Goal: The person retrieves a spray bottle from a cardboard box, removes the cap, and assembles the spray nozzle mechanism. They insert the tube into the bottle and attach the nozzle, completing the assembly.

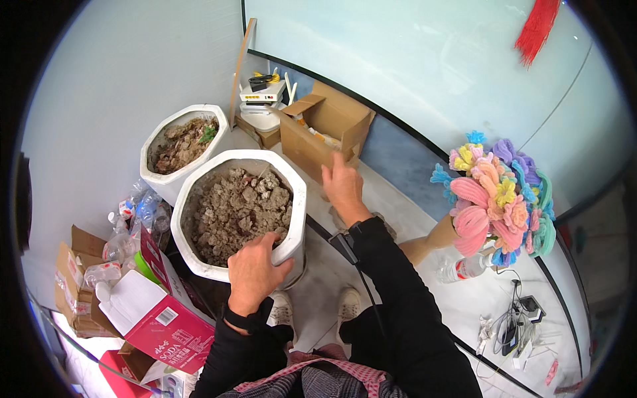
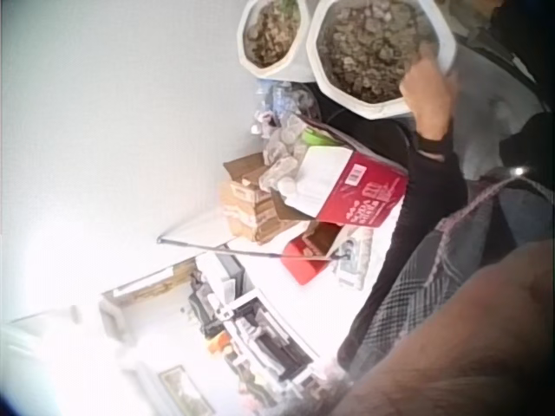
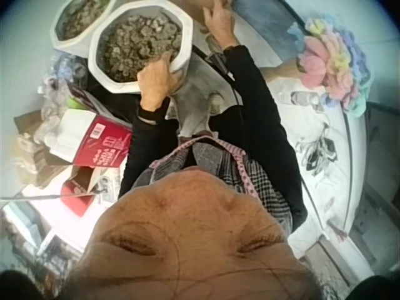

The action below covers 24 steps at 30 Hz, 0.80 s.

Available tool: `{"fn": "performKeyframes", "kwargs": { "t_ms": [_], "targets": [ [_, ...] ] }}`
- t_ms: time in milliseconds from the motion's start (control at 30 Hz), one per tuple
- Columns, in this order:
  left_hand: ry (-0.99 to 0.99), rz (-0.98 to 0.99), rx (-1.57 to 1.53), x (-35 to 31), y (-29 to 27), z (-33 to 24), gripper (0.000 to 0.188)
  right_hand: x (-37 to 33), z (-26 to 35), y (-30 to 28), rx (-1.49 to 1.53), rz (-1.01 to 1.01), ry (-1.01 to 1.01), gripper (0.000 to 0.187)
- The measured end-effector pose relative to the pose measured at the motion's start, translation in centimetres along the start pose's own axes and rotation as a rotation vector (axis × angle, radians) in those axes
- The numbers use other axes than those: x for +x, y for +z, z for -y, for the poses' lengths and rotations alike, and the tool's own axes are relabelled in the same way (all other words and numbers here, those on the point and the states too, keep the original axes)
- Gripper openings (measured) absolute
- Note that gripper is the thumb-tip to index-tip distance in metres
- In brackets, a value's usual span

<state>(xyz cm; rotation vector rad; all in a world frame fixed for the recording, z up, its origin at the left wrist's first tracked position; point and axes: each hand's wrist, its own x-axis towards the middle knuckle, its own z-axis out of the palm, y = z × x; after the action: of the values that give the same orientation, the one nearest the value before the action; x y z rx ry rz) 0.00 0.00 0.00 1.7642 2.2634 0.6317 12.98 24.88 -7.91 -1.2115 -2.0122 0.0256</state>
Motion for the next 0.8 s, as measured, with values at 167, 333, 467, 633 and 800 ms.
{"fn": "performKeyframes", "kwargs": {
  "t_ms": [167,333,467,633,800],
  "targets": [
    [0.007,-0.005,-0.015,0.3,0.3,-0.5,0.047,4.3,0.1,-2.2,0.297,0.009,0.172,0.036],
    [0.018,-0.032,-0.015,0.2,0.4,-0.1,0.046,6.7,0.1,-1.5,0.296,-0.175,0.17,0.034],
    [0.028,-0.043,-0.006,0.3,0.5,-0.3,0.045,6.6,-1.6,-0.4,0.047,-0.025,0.068,0.025],
    [0.017,-0.037,-0.011,0.3,0.3,-0.4,0.046,2.1,1.3,0.8,-0.223,0.161,-0.15,0.005],
    [0.024,-0.038,0.0,0.4,0.3,-0.4,0.047,-1.0,2.7,1.0,-0.054,0.011,-0.292,0.003]
  ]
}}
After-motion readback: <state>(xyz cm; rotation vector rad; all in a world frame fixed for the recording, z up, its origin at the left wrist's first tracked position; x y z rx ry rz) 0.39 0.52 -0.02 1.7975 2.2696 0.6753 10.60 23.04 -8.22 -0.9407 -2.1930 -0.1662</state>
